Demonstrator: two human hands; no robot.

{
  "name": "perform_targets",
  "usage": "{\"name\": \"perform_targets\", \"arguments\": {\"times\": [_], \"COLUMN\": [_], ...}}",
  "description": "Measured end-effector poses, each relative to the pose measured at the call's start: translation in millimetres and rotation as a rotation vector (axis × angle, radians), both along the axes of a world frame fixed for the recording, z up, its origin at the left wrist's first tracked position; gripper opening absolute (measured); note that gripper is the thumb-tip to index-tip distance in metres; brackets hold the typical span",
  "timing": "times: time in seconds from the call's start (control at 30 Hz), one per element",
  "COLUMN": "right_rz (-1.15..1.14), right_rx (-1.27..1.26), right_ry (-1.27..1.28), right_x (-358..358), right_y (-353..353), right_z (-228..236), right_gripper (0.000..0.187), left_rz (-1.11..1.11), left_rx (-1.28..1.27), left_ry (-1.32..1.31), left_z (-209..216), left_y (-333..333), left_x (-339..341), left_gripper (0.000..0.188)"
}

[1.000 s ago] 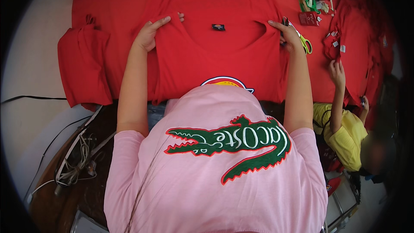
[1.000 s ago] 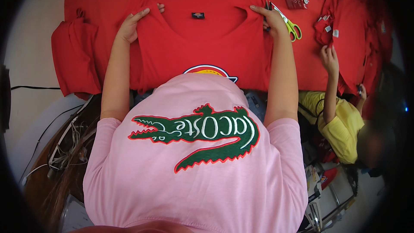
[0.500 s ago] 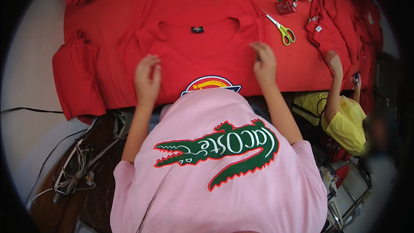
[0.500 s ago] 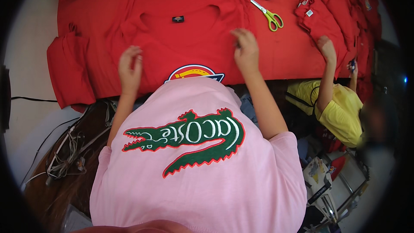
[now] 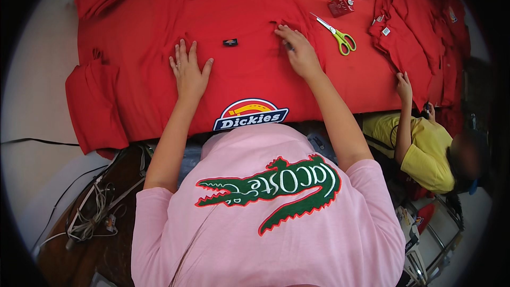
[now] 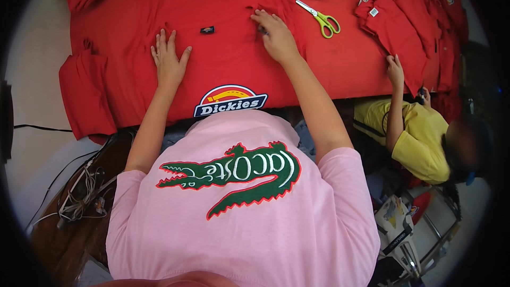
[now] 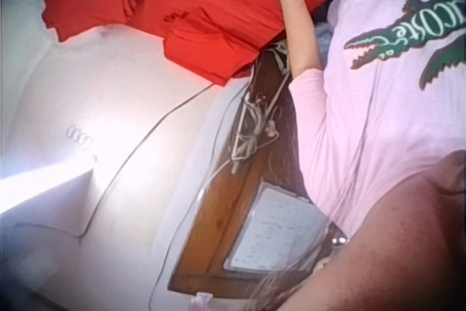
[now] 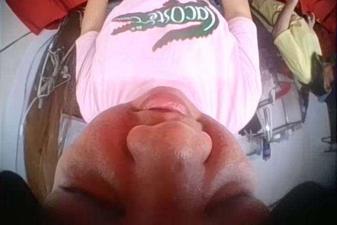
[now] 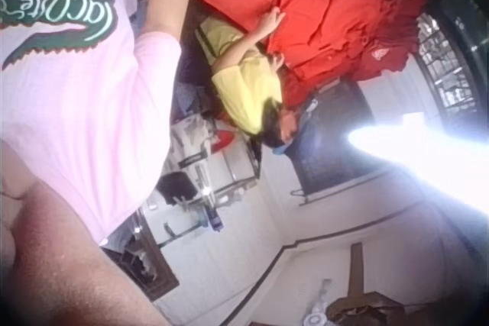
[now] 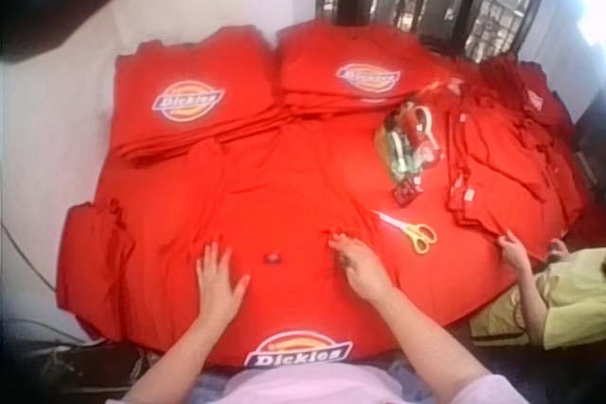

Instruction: The person processes red shirts by using small blue shears to trim excess threads from the tags and collars, laying each shirt flat on a table and folding them after processing.

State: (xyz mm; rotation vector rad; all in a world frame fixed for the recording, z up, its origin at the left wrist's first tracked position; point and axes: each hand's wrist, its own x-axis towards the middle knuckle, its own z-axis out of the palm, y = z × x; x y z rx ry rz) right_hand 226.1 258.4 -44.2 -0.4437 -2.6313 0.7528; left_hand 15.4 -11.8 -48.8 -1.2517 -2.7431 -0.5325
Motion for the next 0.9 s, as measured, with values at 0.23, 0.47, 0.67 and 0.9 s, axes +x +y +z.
{"name": "perform_targets", "arguments": {"times": [0.23, 0.47, 0.67, 0.9], "right_rz": [-0.659, -0.692, -0.754, -0.451], "right_rx": [-0.925, -1.039, -0.541, -0.487], "right_ry": [0.231, 0.030, 0.003, 0.035], "right_x": [38, -3, -14, 13], "right_y": [55, 64, 60, 80], "right_z": [-15, -8, -24, -22], "right_gripper": [0.020, 0.035, 0.038, 0.043], "left_rz": [-0.176, 0.264, 0.348, 0.212], "left_rx": [0.462, 0.480, 0.704, 0.726], "left_ry": [-0.796, -1.448, -1.395, -1.455], "left_z": [33, 14, -34, 6], "left_y": [99, 208, 219, 174], "left_x": [75, 75, 64, 49], "left_gripper": [0.038, 0.042, 0.030, 0.025]}}
